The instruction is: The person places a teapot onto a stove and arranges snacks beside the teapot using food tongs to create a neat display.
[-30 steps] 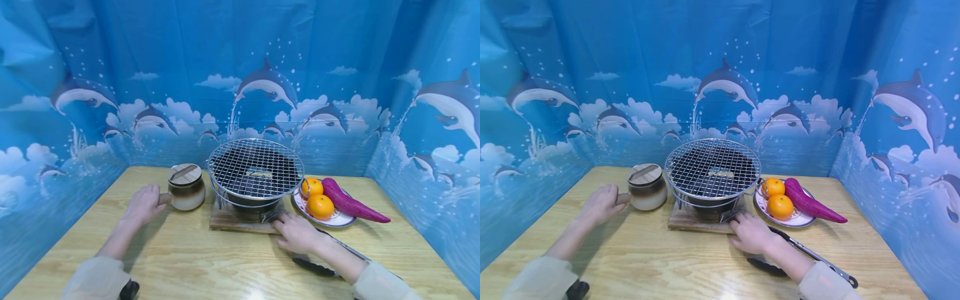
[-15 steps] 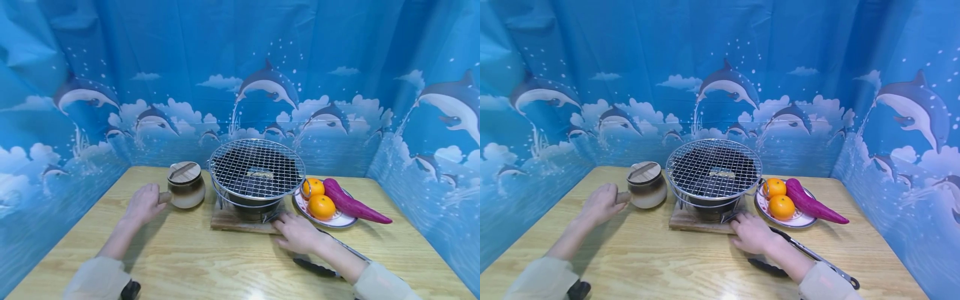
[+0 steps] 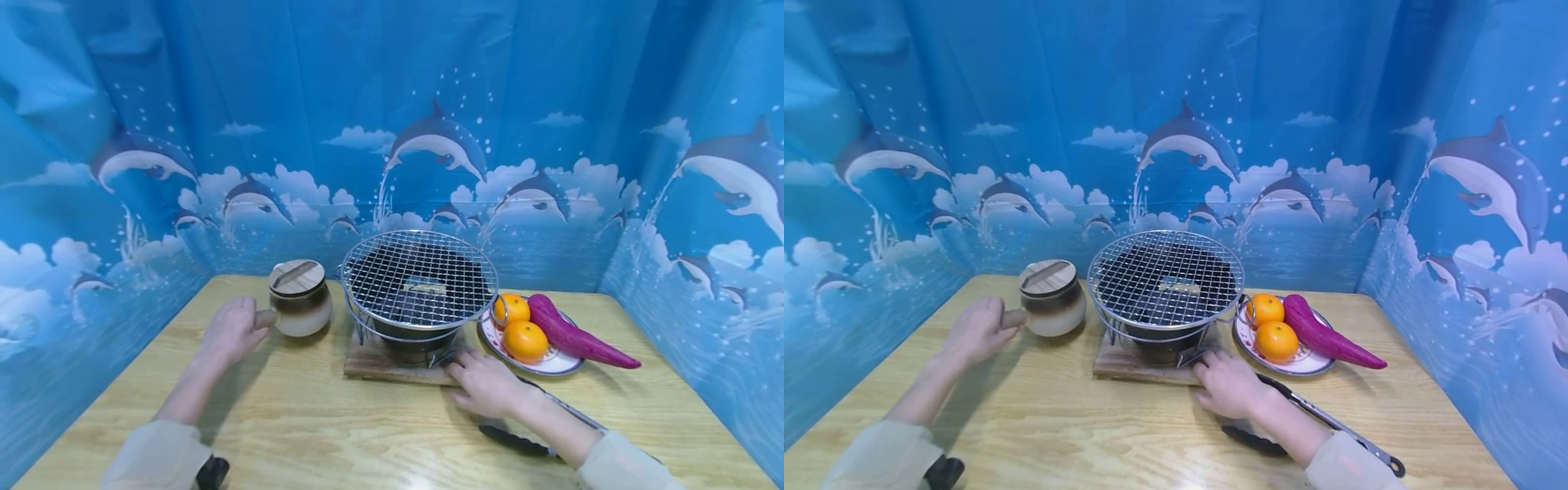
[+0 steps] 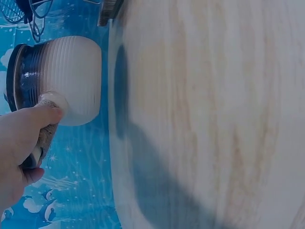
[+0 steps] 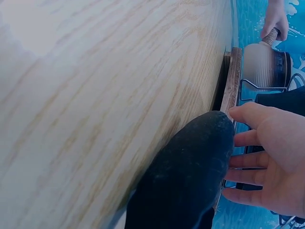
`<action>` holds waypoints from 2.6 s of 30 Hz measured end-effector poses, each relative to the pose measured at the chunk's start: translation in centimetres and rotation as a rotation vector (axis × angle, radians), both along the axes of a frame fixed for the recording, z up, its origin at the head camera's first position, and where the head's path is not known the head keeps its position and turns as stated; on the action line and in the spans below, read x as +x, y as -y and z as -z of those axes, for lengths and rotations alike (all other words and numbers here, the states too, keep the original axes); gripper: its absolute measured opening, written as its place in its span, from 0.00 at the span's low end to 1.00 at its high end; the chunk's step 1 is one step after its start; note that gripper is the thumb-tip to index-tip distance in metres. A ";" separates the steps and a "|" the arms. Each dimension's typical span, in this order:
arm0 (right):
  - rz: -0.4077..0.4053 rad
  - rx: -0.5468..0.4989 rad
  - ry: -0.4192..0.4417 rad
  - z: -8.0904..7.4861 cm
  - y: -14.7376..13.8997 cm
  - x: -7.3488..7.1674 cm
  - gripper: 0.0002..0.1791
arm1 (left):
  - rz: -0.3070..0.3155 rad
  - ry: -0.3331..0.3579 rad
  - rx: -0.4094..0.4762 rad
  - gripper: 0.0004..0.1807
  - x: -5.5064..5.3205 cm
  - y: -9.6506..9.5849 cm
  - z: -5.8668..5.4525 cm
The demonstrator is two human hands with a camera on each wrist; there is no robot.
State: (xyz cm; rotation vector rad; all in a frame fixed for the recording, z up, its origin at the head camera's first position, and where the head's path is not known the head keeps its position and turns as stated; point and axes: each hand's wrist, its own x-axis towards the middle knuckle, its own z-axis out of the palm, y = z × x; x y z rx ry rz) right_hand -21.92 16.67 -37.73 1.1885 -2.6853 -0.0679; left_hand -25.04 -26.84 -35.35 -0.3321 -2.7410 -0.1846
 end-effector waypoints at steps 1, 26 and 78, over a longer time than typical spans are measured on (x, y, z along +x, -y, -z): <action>-0.001 0.000 -0.002 0.0 0.0 0.0 0.19 | -0.003 -0.002 0.004 0.18 0.0 0.0 -0.1; -0.010 -0.002 -0.030 0.3 0.0 0.0 0.19 | -0.047 -0.097 -0.021 0.18 0.1 -0.2 -3.1; 0.004 0.001 -0.036 0.5 0.1 -0.1 0.19 | -0.129 -0.027 -0.012 0.22 0.3 -1.8 -9.6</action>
